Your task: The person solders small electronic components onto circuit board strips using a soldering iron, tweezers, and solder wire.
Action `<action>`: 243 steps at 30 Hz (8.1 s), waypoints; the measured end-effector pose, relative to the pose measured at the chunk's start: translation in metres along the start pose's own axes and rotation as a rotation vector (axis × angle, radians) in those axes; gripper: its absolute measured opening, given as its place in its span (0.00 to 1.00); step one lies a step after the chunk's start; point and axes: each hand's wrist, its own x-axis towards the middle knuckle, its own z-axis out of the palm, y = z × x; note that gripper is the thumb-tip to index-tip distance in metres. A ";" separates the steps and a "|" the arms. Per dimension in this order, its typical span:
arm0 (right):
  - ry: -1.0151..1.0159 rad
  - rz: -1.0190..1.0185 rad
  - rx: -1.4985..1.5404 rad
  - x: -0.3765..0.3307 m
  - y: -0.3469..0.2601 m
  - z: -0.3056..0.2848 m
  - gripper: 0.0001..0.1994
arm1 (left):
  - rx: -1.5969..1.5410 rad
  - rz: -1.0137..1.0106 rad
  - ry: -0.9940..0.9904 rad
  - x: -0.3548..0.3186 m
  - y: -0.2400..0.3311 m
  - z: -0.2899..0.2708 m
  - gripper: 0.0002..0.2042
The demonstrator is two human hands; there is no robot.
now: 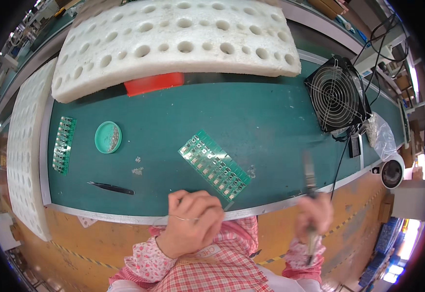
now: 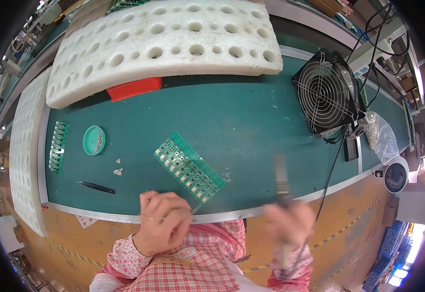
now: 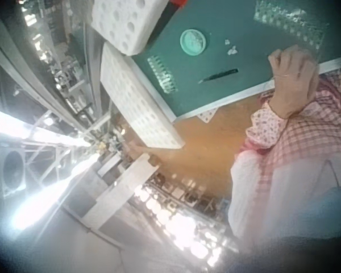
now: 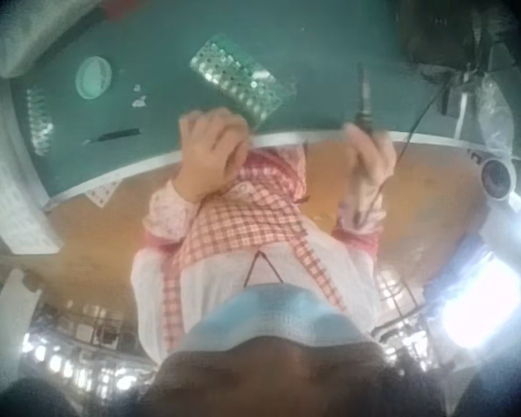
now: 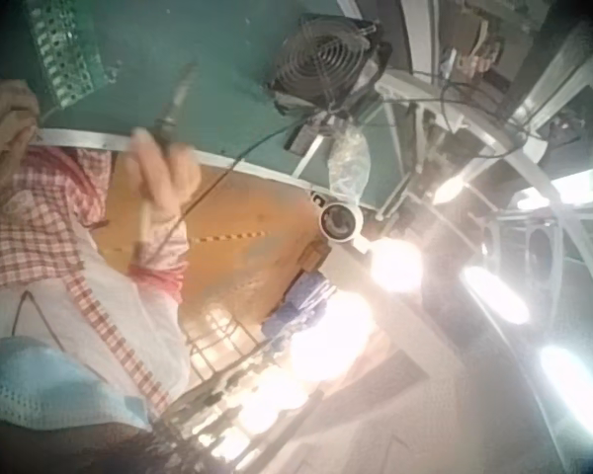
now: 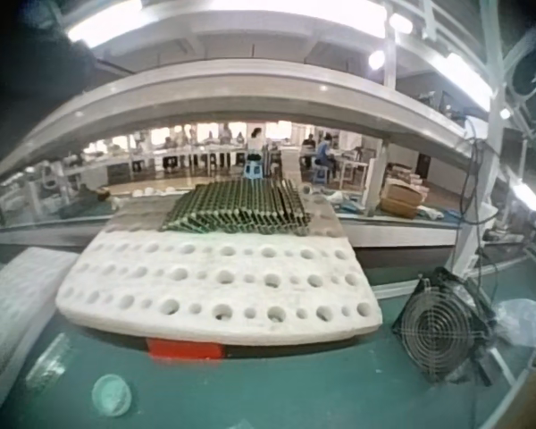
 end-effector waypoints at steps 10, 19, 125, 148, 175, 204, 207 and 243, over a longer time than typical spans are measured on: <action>-0.377 -0.192 0.426 0.044 -0.038 0.057 0.14 | 0.072 -0.089 0.102 -0.017 -0.004 -0.012 0.11; -0.110 0.035 0.623 0.059 -0.046 0.053 0.02 | 0.101 -0.267 0.241 -0.006 -0.015 0.001 0.13; -0.207 -0.140 0.612 0.070 -0.066 0.083 0.06 | 0.038 -0.281 0.215 0.007 -0.035 -0.001 0.11; -0.187 -0.293 0.433 0.067 -0.080 0.087 0.08 | -0.004 -0.289 0.210 0.007 -0.036 -0.005 0.11; -0.239 -0.124 0.604 0.082 -0.070 0.095 0.05 | 0.085 -0.303 0.188 0.011 -0.044 -0.007 0.09; -0.128 0.324 0.699 0.072 -0.069 0.088 0.07 | 0.069 -0.295 0.197 0.013 -0.044 -0.006 0.09; -0.165 0.351 0.717 0.071 -0.066 0.087 0.07 | 0.080 -0.299 0.192 0.013 -0.044 -0.006 0.09; -0.063 0.347 0.674 0.075 -0.064 0.085 0.08 | 0.045 -0.324 0.197 0.014 -0.047 -0.015 0.07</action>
